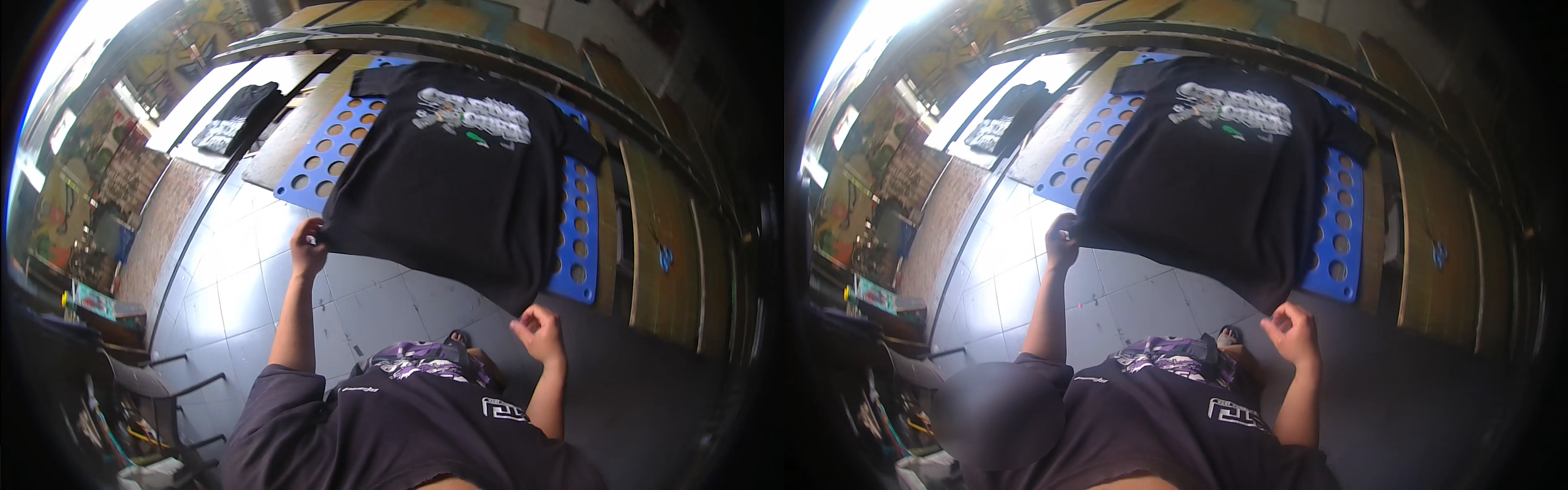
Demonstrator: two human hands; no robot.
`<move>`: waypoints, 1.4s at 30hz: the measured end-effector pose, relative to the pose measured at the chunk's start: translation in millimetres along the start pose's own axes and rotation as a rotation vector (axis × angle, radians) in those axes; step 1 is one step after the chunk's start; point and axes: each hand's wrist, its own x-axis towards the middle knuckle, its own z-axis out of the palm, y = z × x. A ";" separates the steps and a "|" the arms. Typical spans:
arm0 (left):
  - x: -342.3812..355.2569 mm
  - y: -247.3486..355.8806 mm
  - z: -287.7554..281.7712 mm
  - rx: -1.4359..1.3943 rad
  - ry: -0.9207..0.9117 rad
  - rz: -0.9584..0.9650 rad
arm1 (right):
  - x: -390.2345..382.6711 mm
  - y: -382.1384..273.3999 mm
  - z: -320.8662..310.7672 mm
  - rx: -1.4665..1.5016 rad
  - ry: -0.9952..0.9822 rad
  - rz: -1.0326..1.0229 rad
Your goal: The person uses scissors to cut the sleeves off a black t-shirt laid on a blue perforated board. They trim the edges, flip the shirt, and continue cutting to remove the sleeves completely, then smooth and fold the modified shirt.
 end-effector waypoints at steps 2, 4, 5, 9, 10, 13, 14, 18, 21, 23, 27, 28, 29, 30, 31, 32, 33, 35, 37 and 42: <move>-4.5 19.0 3.4 0.033 -0.068 0.029 | 8.3 -12.7 -17.6 0.076 -0.178 0.058; -6.6 31.7 8.0 0.075 -0.088 0.010 | 21.3 -10.8 -30.2 0.119 -0.168 -0.003; -7.5 33.5 7.4 0.090 -0.083 0.014 | 30.6 -17.5 -34.6 0.113 -0.148 -0.023; -2.8 28.8 8.4 0.125 0.149 -0.020 | 71.1 -17.8 -35.8 0.078 -0.078 -0.147; -1.2 30.7 7.5 0.104 0.203 -0.056 | 77.1 -21.0 -35.6 0.055 -0.113 -0.129; 1.5 30.2 4.3 0.033 0.368 -0.150 | 87.4 -23.4 -32.3 -0.049 -0.177 -0.097; 2.0 20.8 3.6 0.009 0.425 -0.178 | 88.6 -23.0 -31.4 -0.052 -0.171 -0.106; 2.9 -8.2 4.3 0.104 0.505 -0.256 | 85.2 -17.2 -28.2 -0.037 -0.108 -0.164; -0.1 -21.5 5.6 -0.126 0.355 -0.274 | 75.8 -15.8 -23.1 0.032 0.007 -0.232; -5.7 9.9 7.2 -0.418 0.152 -0.326 | 63.7 -8.4 -18.9 0.135 0.119 -0.202; -10.6 -47.3 -30.4 -0.413 -0.248 -0.301 | 35.3 -4.4 -29.6 0.195 -0.048 0.265; -5.5 -38.2 -26.2 -0.625 -0.308 -0.332 | 28.2 -8.9 -32.0 0.170 -0.112 0.436; 0.2 -25.8 -22.3 -0.841 -0.367 -0.378 | 24.6 -1.6 -34.0 0.078 -0.211 0.614; 4.7 -13.5 -18.8 -1.040 -0.424 -0.441 | 19.6 8.1 -28.0 0.121 -0.128 0.539; 8.0 6.9 -11.4 -0.982 -0.361 -0.534 | 14.1 22.0 -16.7 0.162 -0.049 0.461; 10.4 14.8 -7.0 -0.920 -0.294 -0.628 | 9.5 36.3 -3.1 0.197 0.027 0.383; 17.8 10.5 -3.3 -0.641 -0.259 -0.534 | 9.3 48.7 12.7 0.354 0.101 0.316; 25.0 9.0 -1.5 -0.625 -0.217 -0.550 | 12.1 29.0 17.2 0.418 0.144 0.283; 30.6 11.3 -7.0 -0.642 -0.199 -0.565 | 8.9 21.3 15.7 0.426 0.200 0.241; 30.4 -8.2 -14.2 -0.423 -0.123 -0.508 | -2.5 -13.4 1.0 0.604 0.158 0.413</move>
